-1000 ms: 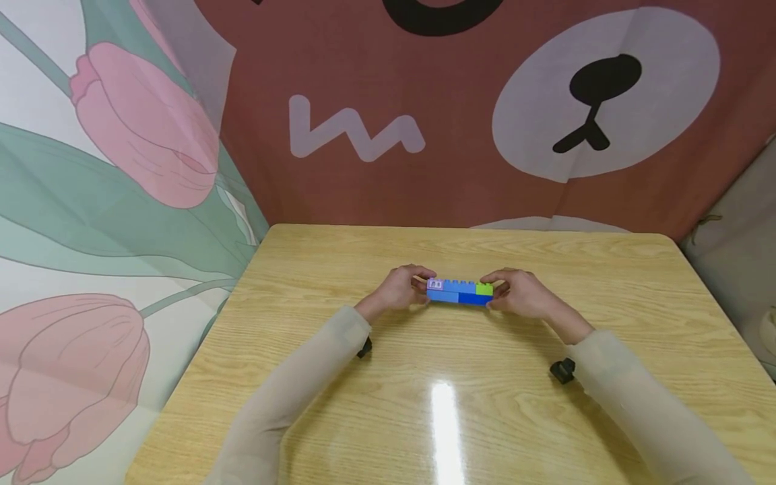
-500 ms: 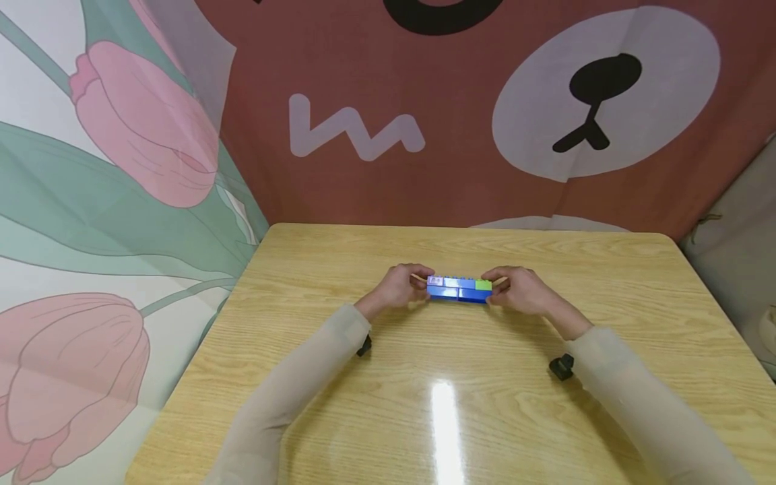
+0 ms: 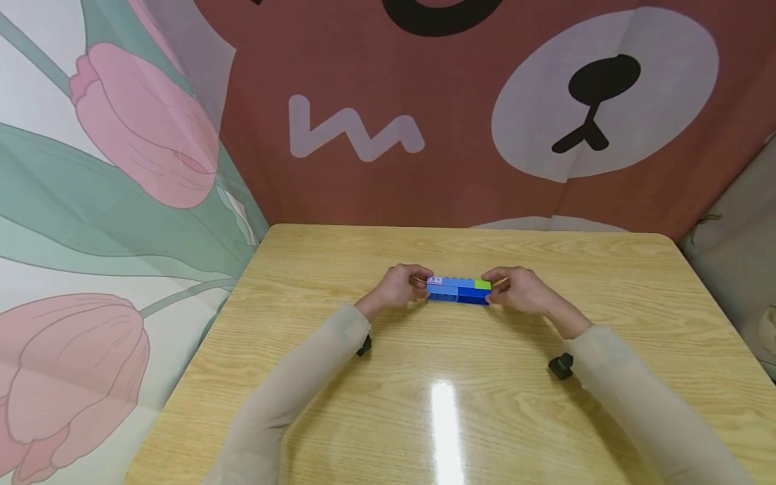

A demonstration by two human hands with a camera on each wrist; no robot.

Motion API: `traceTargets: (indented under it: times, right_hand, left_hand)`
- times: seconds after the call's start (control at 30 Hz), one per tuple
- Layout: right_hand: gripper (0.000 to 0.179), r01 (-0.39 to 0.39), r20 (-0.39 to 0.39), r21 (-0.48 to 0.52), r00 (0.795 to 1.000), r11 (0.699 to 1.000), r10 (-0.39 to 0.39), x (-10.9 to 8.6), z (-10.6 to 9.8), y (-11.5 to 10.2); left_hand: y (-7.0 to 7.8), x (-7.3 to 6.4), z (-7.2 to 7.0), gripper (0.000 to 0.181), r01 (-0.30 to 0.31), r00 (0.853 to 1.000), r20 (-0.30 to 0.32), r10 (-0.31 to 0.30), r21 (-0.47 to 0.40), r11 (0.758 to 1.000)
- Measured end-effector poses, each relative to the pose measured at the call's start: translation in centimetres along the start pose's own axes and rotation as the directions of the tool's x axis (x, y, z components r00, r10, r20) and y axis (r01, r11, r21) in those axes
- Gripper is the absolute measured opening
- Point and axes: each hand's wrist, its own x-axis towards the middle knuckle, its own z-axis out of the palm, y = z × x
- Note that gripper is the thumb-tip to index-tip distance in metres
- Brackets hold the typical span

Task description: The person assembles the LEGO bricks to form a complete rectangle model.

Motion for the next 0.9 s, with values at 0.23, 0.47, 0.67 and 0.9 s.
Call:
traceTargets:
  times: [0.23,0.47,0.67,0.9]
  right_hand:
    - [0.047,-0.001,0.007,-0.007,1.000,1.000,0.001,0.15,0.02,0.04]
    - [0.048,0.001,0.004,-0.027,1.000,1.000,-0.001,0.17,-0.02,0.10]
    - [0.045,0.032,-0.028,-0.052,0.999,0.998,-0.034,-0.09,-0.28,0.07]
    - [0.039,0.067,-0.057,-0.080,0.996,0.995,-0.071,-0.58,-0.81,-0.15]
  left_hand:
    - [-0.25,-0.04,-0.02,0.041,-0.012,1.000,0.001,0.012,0.002,1.000]
    - [-0.34,-0.16,-0.05,0.040,-0.011,1.000,0.002,0.011,-0.018,1.000]
    - [-0.45,-0.34,-0.21,0.036,-0.036,0.999,-0.002,0.036,0.018,0.999]
    - [-0.76,-0.63,-0.94,0.034,-0.047,0.998,-0.033,0.049,0.057,0.997]
